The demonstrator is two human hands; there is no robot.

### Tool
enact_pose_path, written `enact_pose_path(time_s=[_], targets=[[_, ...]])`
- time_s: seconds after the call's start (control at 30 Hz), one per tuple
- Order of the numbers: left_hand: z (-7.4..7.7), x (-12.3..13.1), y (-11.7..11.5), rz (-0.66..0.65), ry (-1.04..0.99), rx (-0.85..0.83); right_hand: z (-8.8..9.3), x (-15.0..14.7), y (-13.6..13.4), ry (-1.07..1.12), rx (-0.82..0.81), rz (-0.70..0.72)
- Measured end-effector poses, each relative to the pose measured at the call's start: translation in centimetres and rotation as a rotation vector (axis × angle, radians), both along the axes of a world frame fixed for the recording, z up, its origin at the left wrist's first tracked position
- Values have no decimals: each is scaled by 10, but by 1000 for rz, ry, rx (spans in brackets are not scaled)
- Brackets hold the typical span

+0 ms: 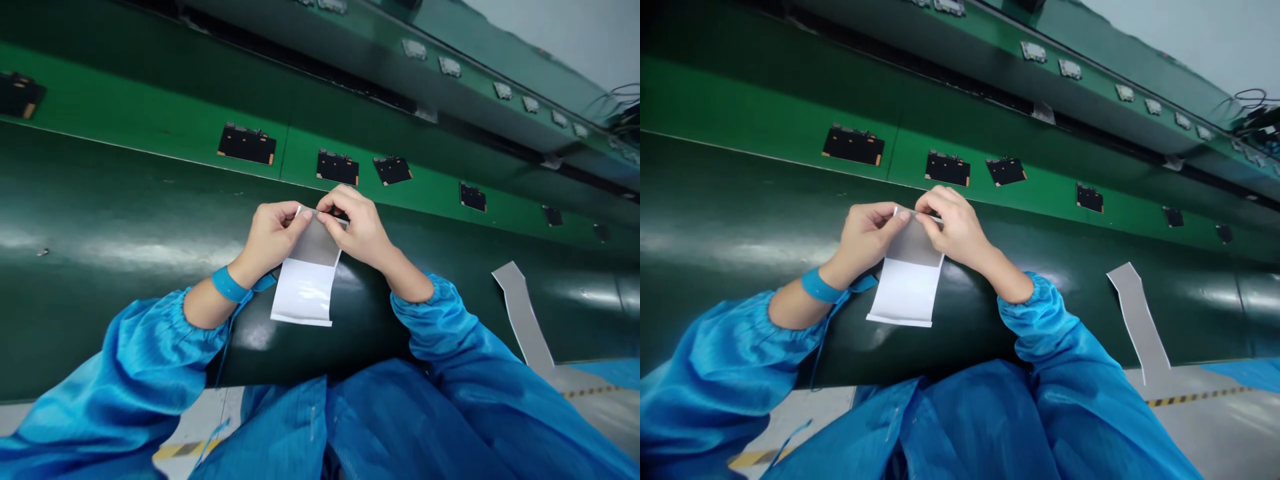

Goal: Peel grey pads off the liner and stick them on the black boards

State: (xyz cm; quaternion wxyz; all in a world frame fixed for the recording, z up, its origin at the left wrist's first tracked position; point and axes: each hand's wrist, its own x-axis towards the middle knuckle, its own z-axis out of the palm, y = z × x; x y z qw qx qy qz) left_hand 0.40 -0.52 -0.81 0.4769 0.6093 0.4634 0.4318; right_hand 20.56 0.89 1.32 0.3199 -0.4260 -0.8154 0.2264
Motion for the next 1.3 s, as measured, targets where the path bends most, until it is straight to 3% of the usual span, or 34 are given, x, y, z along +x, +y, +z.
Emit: enact_pose_path(time_s=[0.2, 0.47, 0.8, 0.9, 1.0, 1.1, 1.3], targets=[[0, 1, 1, -18, 36, 2, -10, -2, -5, -109, 118, -39], [1, 0, 2, -56, 102, 36, -13, -7, -6, 51, 58, -102], [2, 0, 5, -89, 125, 34, -28, -11, -10, -2, 219, -34], [0, 1, 4, -60, 142, 60, -25, -8, -9, 74, 201, -95], [-1, 2, 1, -90, 194, 113, -14, -7, 10, 108, 83, -199], [-2, 3, -1, -146, 243, 174, -7, -17, 50, 67, -61, -152], [-3, 2, -1, -170, 275, 187, -19, -60, 119, -62, -276, -61]])
